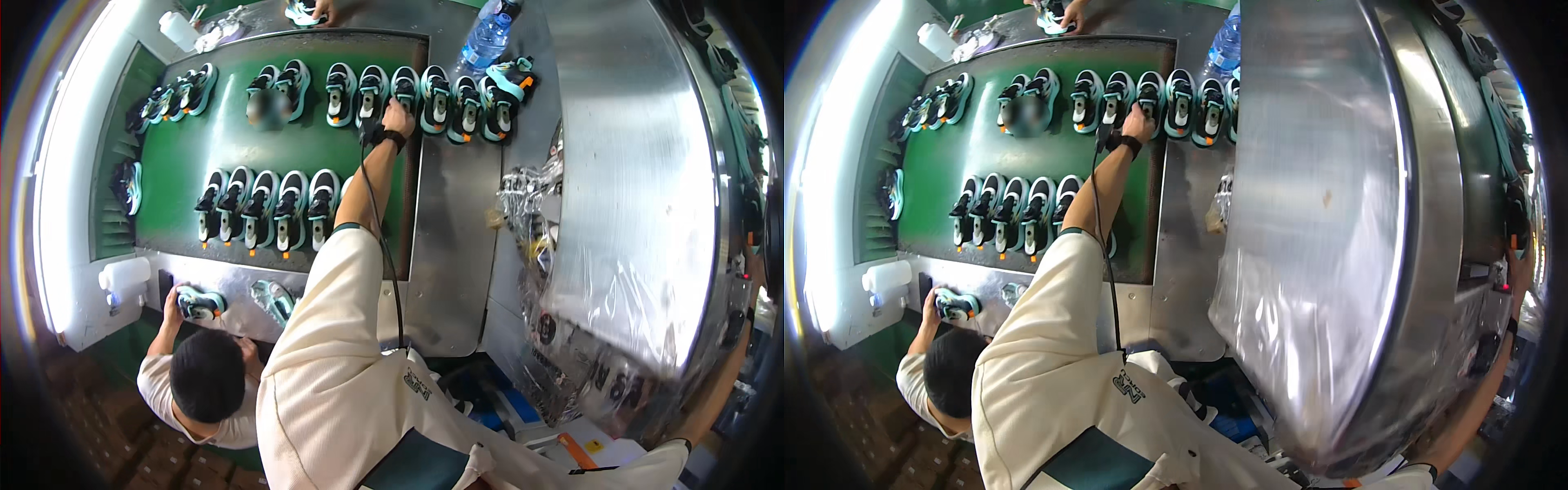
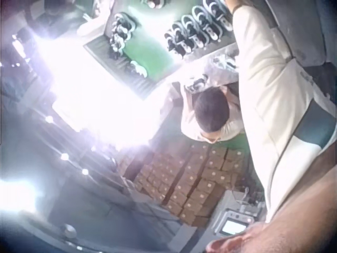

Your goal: Placing shoes into a machinery press and transferring them from a conveyor belt.

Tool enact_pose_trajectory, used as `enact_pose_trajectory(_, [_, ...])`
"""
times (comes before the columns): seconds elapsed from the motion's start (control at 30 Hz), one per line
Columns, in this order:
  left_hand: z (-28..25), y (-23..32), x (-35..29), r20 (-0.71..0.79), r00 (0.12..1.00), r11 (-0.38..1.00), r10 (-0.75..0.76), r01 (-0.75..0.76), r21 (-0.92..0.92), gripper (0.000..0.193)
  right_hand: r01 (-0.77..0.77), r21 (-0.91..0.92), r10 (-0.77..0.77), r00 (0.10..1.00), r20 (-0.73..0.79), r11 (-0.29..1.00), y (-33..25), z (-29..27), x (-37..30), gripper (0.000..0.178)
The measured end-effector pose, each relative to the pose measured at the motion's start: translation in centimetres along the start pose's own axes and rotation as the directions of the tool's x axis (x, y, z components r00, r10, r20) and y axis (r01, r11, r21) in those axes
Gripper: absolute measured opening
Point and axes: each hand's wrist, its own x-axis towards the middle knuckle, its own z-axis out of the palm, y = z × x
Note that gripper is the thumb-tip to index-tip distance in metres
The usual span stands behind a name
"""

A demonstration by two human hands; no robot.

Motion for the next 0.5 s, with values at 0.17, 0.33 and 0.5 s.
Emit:
enact_pose_trajectory(0.17, [0.9,-1.4,-6.3,-0.043,0.998,0.972,0.054,-0.063,-0.225,0.058,-0.092,-0.159,0.087,0.995,-0.039,0.983,-2.2,0.4,2.2,0.061])
enact_pose_trajectory(0.33, [-4.2,0.6,-25.7,0.563,0.812,0.857,0.153,0.175,-0.485,0.049,-0.695,0.031,0.696,0.716,-0.056,0.718,-7.6,-8.8,-1.0,0.052])
enact_pose_trajectory(0.5, [-9.9,15.5,-42.9,0.818,0.12,0.589,0.563,0.636,-0.499,0.055,-0.51,0.745,0.827,0.554,-0.097,0.429,-17.8,-18.5,-7.8,0.031])
